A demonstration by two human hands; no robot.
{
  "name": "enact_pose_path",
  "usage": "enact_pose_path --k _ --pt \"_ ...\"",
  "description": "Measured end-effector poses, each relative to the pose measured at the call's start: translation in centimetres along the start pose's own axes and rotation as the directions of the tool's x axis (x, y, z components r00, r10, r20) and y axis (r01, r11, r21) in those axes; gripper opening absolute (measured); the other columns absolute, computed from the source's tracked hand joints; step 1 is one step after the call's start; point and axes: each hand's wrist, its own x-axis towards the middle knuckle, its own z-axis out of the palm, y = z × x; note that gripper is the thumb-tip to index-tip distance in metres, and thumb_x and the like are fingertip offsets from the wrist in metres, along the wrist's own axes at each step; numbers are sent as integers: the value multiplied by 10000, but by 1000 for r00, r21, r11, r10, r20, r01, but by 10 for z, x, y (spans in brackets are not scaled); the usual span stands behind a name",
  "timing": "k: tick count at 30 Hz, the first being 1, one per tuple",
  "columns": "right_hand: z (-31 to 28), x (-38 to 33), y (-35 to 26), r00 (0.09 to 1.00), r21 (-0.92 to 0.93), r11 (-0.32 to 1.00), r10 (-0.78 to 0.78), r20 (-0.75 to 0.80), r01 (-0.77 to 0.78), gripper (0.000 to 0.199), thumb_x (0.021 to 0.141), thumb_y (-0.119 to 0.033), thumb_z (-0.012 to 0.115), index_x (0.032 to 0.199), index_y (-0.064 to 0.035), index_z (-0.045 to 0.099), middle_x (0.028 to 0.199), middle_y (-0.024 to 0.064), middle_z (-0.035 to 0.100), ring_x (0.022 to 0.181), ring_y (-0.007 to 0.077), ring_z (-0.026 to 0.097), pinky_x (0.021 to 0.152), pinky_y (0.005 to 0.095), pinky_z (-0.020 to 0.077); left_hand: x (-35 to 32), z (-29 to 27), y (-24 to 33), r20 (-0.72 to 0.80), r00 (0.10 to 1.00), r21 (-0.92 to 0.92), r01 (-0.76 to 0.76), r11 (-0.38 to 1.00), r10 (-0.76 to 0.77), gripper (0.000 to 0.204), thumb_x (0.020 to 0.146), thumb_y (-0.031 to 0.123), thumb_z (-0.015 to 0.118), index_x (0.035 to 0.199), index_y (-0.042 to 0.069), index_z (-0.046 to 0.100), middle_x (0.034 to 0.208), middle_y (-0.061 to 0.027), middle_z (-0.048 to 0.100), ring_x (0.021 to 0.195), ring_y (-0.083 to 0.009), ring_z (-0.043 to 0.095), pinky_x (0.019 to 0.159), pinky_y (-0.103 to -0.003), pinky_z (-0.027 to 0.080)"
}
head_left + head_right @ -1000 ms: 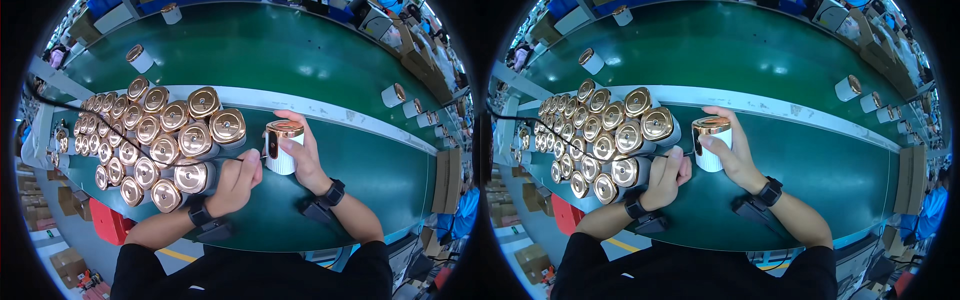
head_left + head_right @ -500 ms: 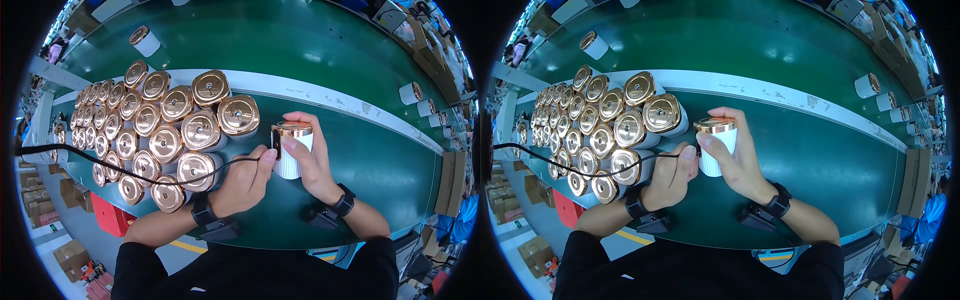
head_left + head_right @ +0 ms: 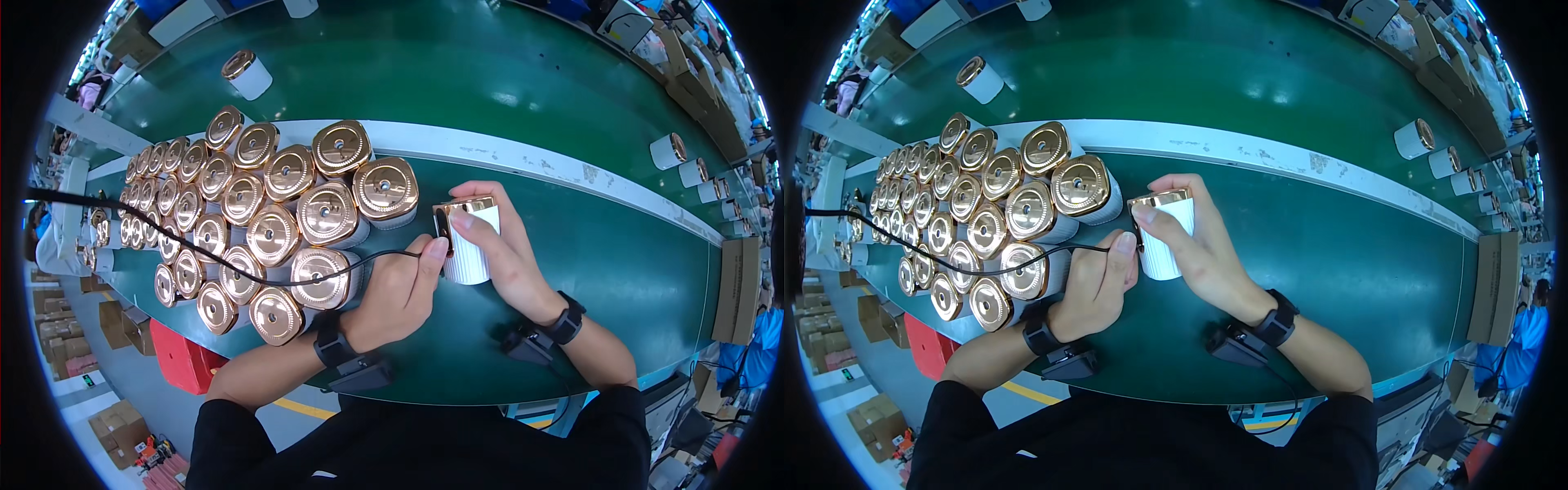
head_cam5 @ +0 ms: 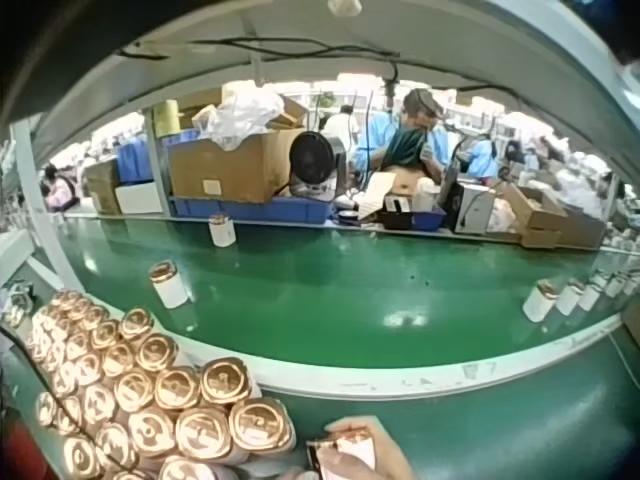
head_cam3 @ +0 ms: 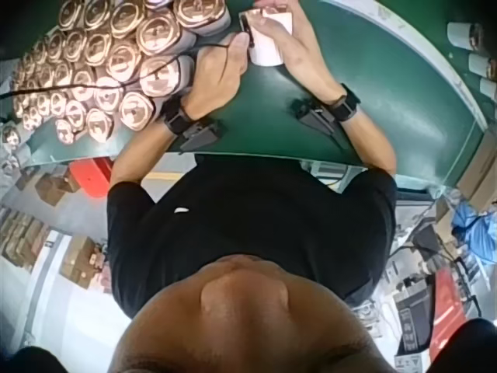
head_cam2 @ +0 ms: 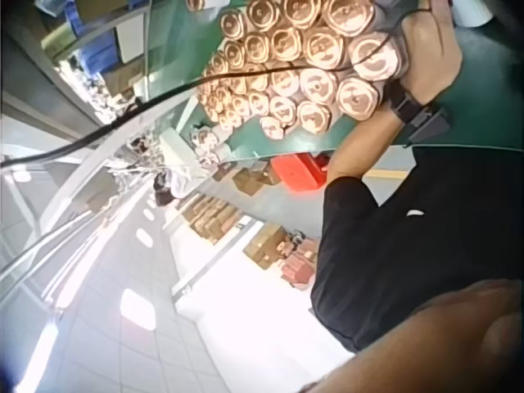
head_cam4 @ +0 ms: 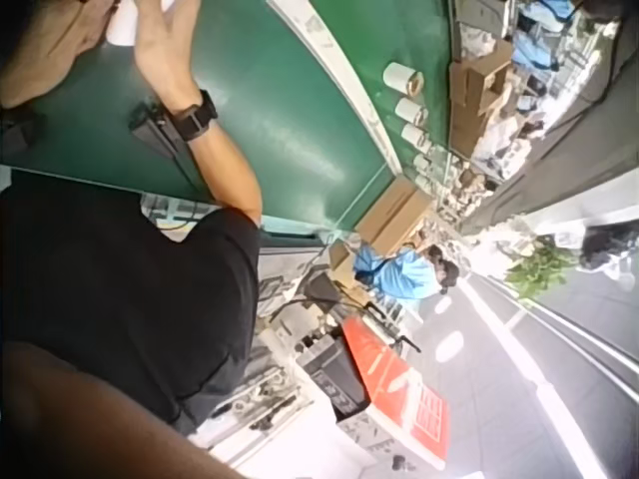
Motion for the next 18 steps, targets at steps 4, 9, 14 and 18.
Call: enact_pose_path --k 4,9,14,18 --pt "3 -2 1 999 -5 1000 -11 -34 11 408 917 -249 622 1181 -17 416 1018 93 565 913 115 536 748 267 459 0 3 -4 -36 997 20 -64 998 64 331 1014 163 393 777 -32 517 522 -175 445 445 -352 473 458 -409 359" --pt "0 -1 -2 999 40 999 25 -29 -24 404 915 -257 627 1171 -20 423 1006 84 579 871 113 554 722 269 471 4 5 -3 -59 992 4 -109 994 109 319 1005 142 413 750 -25 507 515 -169 455 437 -339 470 454 -407 359" --pt "-17 10 -6 990 -85 996 -44 -131 34 341 925 -226 617 1171 -48 463 1017 71 603 874 130 596 739 277 499 3 1 0 -133 990 -148 20 989 -40 512 1038 253 321 604 10 441 498 -64 425 444 -160 401 479 -299 345" --pt "-98 37 -36 704 -466 840 -509 -496 279 384 851 -182 717 1124 -68 472 1026 79 566 916 145 561 777 272 485 -1 3 1 -129 987 -261 59 964 -95 537 1045 276 275 591 25 413 508 -54 404 467 -154 374 503 -301 347"
